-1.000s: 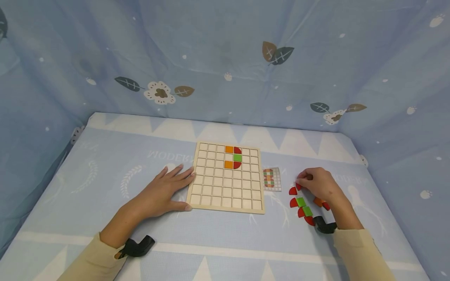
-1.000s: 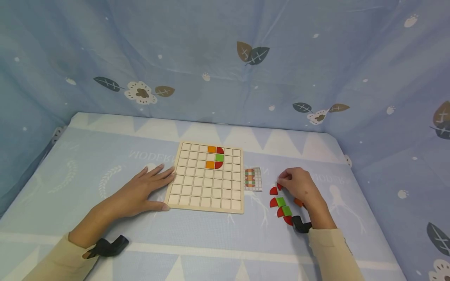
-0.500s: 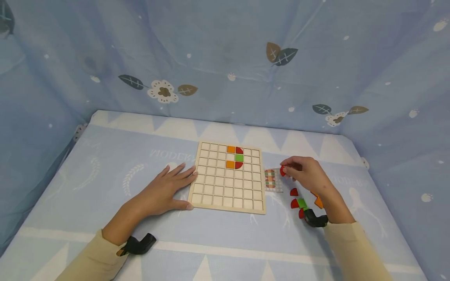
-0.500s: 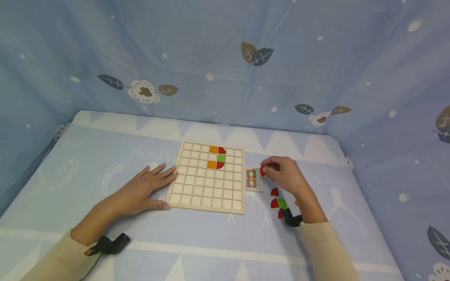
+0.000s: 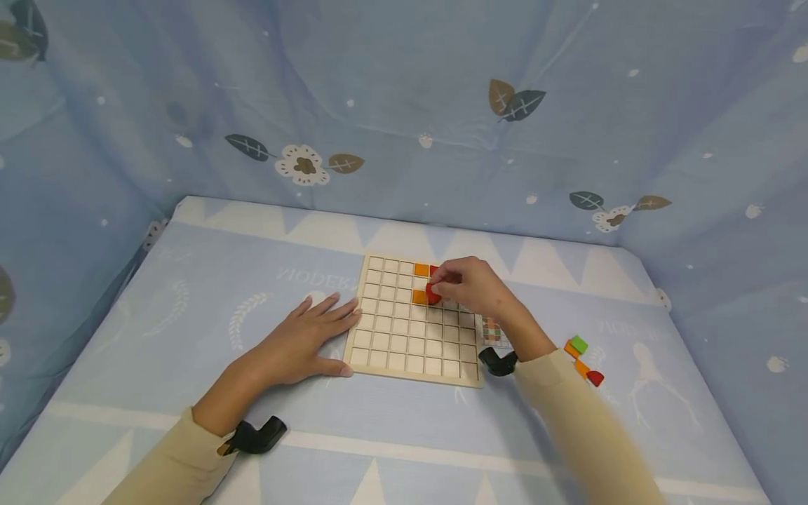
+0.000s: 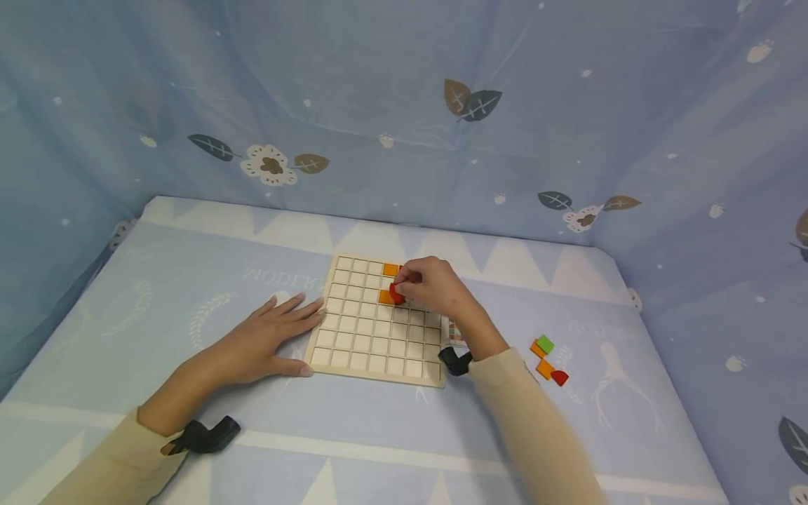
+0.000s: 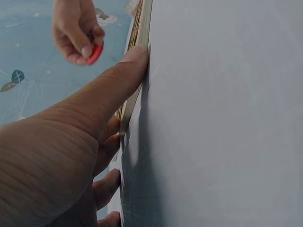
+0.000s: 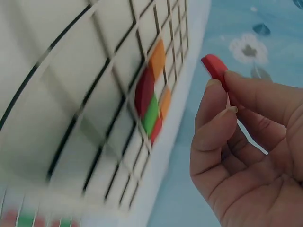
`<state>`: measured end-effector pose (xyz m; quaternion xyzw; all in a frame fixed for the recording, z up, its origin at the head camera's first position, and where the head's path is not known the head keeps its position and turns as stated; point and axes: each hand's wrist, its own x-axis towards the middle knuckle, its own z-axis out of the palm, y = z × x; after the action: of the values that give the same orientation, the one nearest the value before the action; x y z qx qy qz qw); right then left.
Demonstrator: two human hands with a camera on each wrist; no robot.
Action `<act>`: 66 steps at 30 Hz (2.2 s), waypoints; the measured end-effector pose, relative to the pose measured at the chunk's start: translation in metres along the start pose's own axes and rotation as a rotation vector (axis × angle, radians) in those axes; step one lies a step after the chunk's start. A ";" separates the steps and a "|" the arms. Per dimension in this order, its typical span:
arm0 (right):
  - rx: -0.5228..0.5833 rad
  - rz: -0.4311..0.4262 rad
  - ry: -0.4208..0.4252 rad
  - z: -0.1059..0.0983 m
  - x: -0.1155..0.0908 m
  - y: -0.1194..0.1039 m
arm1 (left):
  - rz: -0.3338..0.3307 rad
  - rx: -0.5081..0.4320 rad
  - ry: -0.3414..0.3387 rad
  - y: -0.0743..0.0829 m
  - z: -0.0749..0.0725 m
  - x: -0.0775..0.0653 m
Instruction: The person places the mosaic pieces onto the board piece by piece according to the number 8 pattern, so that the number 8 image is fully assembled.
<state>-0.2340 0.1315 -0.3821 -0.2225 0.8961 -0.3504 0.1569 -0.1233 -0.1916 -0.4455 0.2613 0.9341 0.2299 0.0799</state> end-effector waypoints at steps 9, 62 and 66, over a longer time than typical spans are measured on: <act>-0.091 0.032 -0.064 0.032 0.040 -0.018 | -0.009 0.002 -0.020 0.001 -0.004 0.001; -0.149 0.110 0.154 -0.048 -0.076 0.051 | 0.007 0.008 -0.001 0.003 -0.003 0.001; -0.140 0.166 0.175 -0.061 -0.096 0.060 | 0.006 0.010 0.003 0.004 -0.004 0.000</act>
<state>-0.1966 0.2537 -0.3694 -0.1264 0.9440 -0.2911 0.0905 -0.1225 -0.1904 -0.4407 0.2643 0.9344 0.2260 0.0767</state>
